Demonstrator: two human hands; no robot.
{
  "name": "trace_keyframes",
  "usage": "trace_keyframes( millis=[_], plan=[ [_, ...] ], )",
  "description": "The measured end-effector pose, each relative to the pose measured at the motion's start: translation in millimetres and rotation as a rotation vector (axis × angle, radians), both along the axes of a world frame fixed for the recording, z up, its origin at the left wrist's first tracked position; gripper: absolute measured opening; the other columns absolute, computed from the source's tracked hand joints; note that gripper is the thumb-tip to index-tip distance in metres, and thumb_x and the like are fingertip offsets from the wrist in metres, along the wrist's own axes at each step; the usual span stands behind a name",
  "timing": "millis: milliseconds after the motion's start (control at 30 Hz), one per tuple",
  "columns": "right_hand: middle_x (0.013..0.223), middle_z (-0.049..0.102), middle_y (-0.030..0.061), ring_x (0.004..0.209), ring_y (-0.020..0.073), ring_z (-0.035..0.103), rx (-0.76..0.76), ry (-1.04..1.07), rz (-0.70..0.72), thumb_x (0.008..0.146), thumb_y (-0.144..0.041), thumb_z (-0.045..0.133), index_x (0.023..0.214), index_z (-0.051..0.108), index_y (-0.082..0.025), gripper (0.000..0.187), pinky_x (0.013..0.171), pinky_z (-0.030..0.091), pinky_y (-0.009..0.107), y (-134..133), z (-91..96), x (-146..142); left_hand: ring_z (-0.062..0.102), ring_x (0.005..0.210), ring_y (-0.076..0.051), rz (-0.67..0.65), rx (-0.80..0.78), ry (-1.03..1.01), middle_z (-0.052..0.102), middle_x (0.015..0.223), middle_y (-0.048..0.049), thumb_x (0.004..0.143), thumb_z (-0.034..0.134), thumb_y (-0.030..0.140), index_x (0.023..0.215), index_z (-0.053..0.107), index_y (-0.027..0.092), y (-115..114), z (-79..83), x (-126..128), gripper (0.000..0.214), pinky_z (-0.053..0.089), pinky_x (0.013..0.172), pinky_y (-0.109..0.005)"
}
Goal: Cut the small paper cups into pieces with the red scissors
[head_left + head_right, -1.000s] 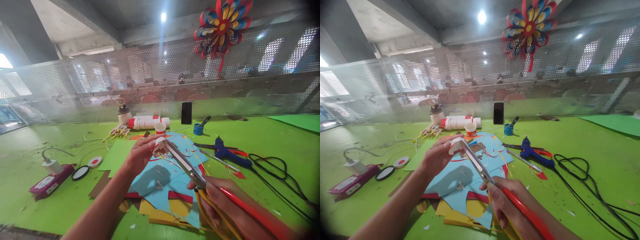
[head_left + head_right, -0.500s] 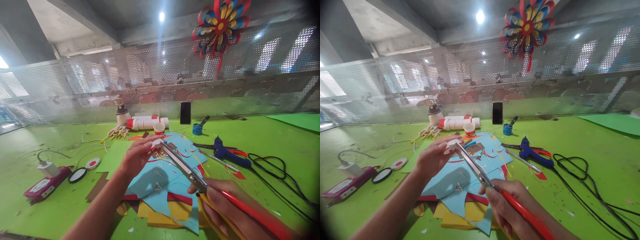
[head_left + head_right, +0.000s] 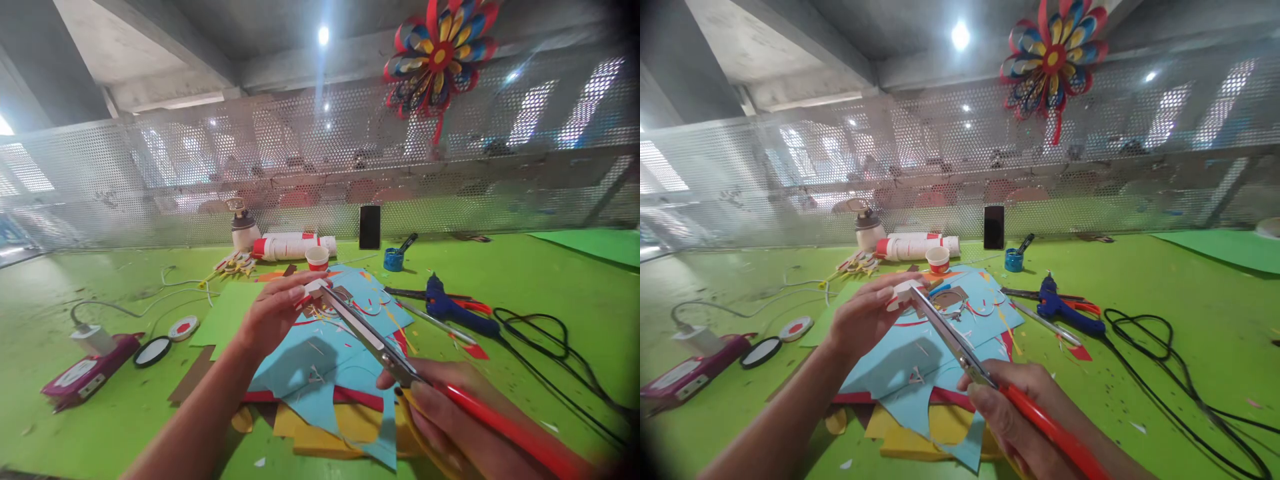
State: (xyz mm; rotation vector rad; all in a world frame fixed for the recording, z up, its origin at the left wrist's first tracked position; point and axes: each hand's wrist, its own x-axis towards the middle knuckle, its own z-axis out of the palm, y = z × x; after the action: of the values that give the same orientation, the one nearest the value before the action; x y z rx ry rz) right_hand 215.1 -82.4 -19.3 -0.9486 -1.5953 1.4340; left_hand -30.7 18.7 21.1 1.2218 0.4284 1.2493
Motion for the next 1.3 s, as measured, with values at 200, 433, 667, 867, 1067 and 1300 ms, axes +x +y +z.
trace_keyframes(
  millis=[200,433,667,867,1067,1300],
  plan=[
    [0.051,0.034,-0.0077,0.044,0.0076,0.026,-0.044,-0.065,-0.017,0.093,-0.059,0.049,0.095,0.063,-0.018,0.043,0.041,0.019,0.023,-1.3,9.8,-3.3,0.067,0.075,-0.018,-0.052,0.072,0.122,0.076,0.096,-0.0097,0.077,0.071,0.029,0.108,0.076,0.015,5.3,-0.4,-7.1,0.035,0.052,0.07,-0.029],
    [0.057,0.047,-0.0039,0.051,0.0104,0.042,0.03,-0.107,0.019,0.094,-0.063,0.043,0.098,0.06,-0.017,0.049,0.054,0.04,0.026,6.3,12.4,-0.7,0.068,0.081,-0.02,-0.073,0.175,0.195,0.076,0.096,-0.0093,0.076,0.075,0.029,0.115,0.072,0.019,12.0,-2.3,-15.2,0.04,0.052,0.077,-0.033],
    [0.058,0.049,-0.0013,0.053,0.0137,0.049,0.063,-0.067,0.066,0.092,-0.064,0.042,0.08,0.06,-0.022,0.048,0.056,0.044,0.028,9.9,13.9,-1.5,0.07,0.092,-0.025,-0.098,0.162,0.147,0.074,0.104,-0.0125,0.075,0.077,0.028,0.118,0.068,0.016,12.0,-1.1,-16.7,0.045,0.054,0.081,-0.034],
    [0.062,0.054,-0.001,0.054,0.0147,0.051,0.287,-0.281,-0.072,0.088,-0.065,0.049,0.11,0.066,-0.02,0.053,0.049,0.041,0.025,18.4,-8.0,-0.6,0.067,0.106,-0.026,-0.042,0.209,0.059,0.073,0.109,-0.0094,0.072,0.079,0.02,0.108,0.065,0.02,6.9,-0.9,-5.9,0.039,0.054,0.086,-0.035],
    [0.091,0.07,0.0054,0.081,0.021,0.065,0.511,-0.327,-0.126,0.093,-0.054,0.049,0.109,0.069,-0.021,0.042,0.068,0.05,0.027,14.4,0.9,-10.9,0.063,0.115,-0.027,-0.004,0.211,0.024,0.068,0.12,-0.0096,0.073,0.079,0.017,0.123,0.059,0.023,2.4,-3.4,2.3,0.054,0.054,0.092,-0.04],
    [0.097,0.072,0.0061,0.084,0.022,0.067,0.567,-0.353,-0.142,0.091,-0.045,0.054,0.112,0.069,-0.022,0.035,0.073,0.053,0.026,13.0,2.1,-9.0,0.067,0.107,-0.024,0.031,0.221,0.064,0.067,0.125,-0.0116,0.074,0.079,0.019,0.13,0.057,0.023,-1.6,-5.9,7.8,0.06,0.055,0.09,-0.035]
  ],
)
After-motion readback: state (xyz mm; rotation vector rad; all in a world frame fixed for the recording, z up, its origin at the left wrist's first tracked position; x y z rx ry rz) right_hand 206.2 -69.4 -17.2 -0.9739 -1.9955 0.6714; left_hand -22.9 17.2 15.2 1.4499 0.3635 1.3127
